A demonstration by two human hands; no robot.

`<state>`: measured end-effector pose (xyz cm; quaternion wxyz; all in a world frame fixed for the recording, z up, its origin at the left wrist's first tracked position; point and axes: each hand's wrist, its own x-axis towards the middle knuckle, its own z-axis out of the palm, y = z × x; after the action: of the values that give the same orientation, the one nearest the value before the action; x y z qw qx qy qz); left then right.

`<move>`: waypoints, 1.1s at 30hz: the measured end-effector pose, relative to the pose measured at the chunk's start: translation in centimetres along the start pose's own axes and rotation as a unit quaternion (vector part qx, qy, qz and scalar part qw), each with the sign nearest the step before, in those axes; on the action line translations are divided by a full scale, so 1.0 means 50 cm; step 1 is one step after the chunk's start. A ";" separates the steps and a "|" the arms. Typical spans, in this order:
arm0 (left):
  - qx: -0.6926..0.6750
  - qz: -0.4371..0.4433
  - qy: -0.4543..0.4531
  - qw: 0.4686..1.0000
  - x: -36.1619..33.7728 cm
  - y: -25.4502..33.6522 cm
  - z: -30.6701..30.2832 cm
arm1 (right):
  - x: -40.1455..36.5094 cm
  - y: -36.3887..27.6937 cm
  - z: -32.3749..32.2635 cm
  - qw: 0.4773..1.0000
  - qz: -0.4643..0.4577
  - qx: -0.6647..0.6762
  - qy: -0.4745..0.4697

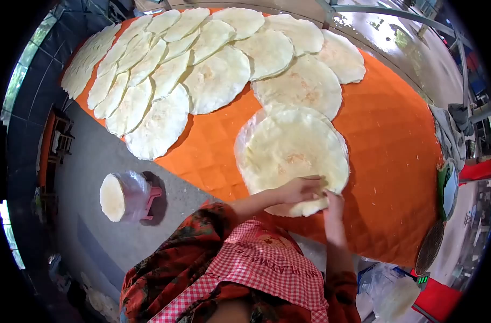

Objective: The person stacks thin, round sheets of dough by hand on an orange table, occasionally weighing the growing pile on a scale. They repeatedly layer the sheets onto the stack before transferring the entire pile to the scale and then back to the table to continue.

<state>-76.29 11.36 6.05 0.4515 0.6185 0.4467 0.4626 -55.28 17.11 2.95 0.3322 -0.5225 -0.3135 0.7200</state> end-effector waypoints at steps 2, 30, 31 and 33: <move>0.093 -0.020 0.121 0.988 -0.063 0.090 -0.118 | 0.020 -0.029 -0.024 0.999 -0.009 -0.053 0.008; 0.592 -0.227 0.186 0.751 -0.608 -0.014 -0.996 | 0.036 0.329 1.062 0.974 0.091 -0.094 -0.183; 0.557 -0.245 0.146 0.780 -0.581 -0.008 -0.913 | 0.025 0.325 1.038 0.977 0.088 -0.093 -0.171; 0.473 -0.255 0.132 0.833 -0.535 0.006 -0.778 | -0.026 0.258 1.052 0.955 0.226 0.034 -0.189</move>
<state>-118.81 -9.02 8.19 0.1427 0.5541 0.8081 0.1403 -107.47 3.06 6.88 0.1130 -0.4220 -0.2199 0.8722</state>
